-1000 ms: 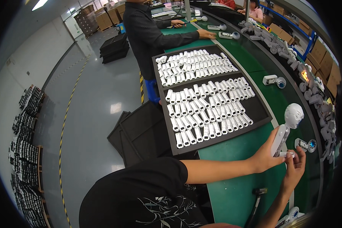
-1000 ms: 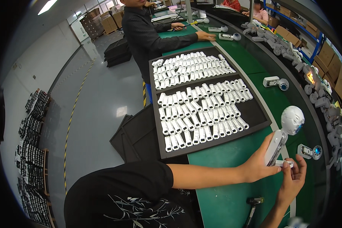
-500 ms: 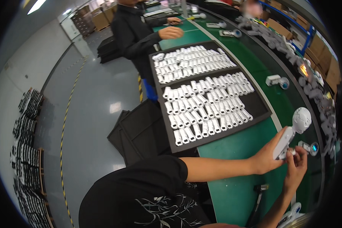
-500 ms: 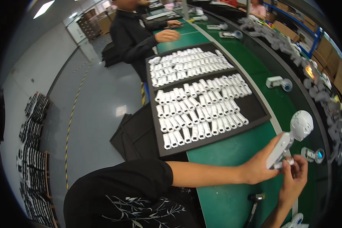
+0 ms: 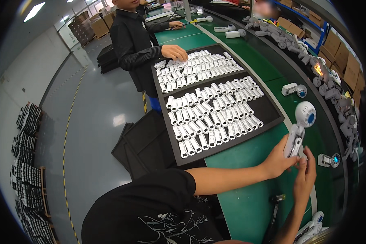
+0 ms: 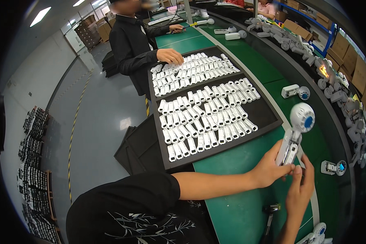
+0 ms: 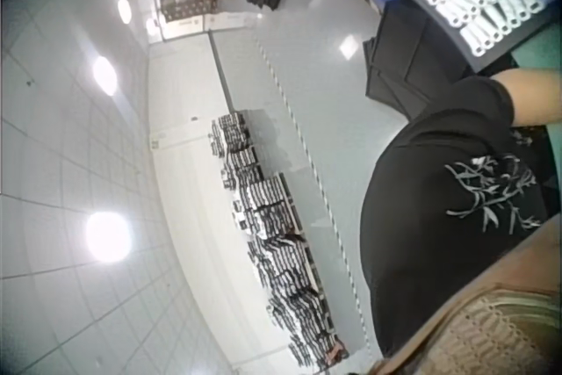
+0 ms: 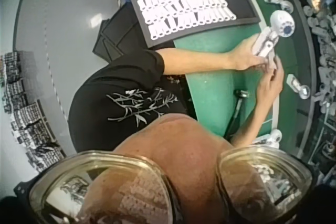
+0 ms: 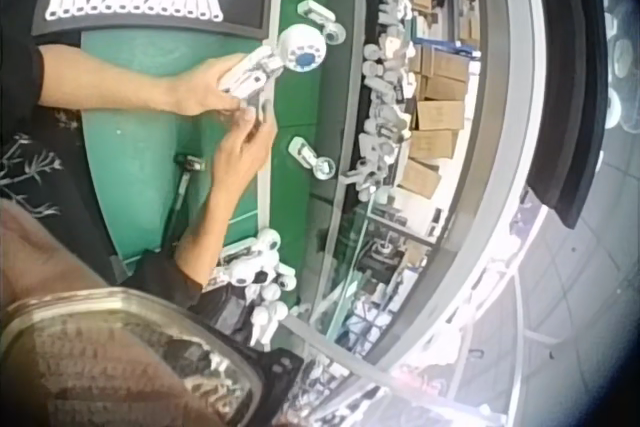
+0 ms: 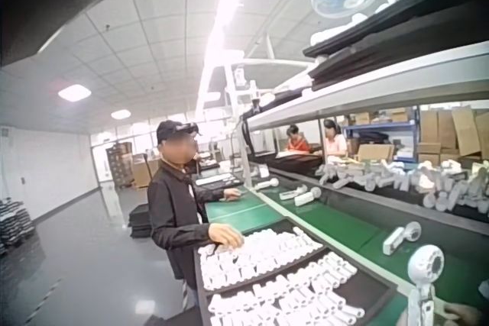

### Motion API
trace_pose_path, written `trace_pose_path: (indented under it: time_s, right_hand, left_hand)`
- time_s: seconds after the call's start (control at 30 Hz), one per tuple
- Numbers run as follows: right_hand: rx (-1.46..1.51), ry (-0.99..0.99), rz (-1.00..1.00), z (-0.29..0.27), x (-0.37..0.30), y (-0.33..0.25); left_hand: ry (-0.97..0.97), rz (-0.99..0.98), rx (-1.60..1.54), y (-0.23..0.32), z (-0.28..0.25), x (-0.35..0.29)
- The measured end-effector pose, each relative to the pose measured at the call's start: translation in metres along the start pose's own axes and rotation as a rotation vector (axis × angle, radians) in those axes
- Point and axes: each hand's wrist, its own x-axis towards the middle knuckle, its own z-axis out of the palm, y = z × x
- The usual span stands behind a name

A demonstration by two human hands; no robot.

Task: Manually assemble plastic electronic components using a hammer for fitting on an assembly line.

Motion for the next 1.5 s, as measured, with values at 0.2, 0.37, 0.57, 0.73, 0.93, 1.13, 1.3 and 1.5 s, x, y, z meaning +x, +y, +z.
trace_pose_path:
  time_s: [0.2,0.37,0.57,0.73,0.93,1.13,1.3,1.5]
  right_hand:
    - [-0.371,-0.659,0.164,-0.018,-0.025,-0.005]
    - [-0.397,-0.888,-0.006,-0.004,-0.031,0.021]
    - [-0.407,-0.775,0.079,-0.025,-0.025,0.01]
    - [-0.281,-1.009,0.178,-0.017,-0.023,0.008]
    - [-0.286,-0.636,-0.038,0.006,-0.029,0.026]
    - [-0.392,-0.176,-0.13,0.021,-0.034,0.023]
    - [-0.518,-0.49,0.315,0.002,-0.031,0.041]
    - [-0.06,-0.07,0.12,0.003,-0.006,0.036]
  left_hand:
    - [0.258,-0.172,-0.351,0.016,-0.01,0.012]
    - [0.244,-0.2,-0.322,0.014,-0.014,0.013]
    - [0.249,-0.16,-0.329,0.012,-0.014,0.012]
    - [0.232,-0.132,-0.34,0.013,-0.012,0.012]
    - [0.249,-0.159,-0.346,0.019,-0.008,0.01]
    - [0.255,-0.129,-0.358,0.021,-0.011,0.01]
    - [0.216,-0.165,-0.348,0.015,-0.004,0.011]
    - [0.198,-0.045,-0.228,0.019,-0.019,0.014]
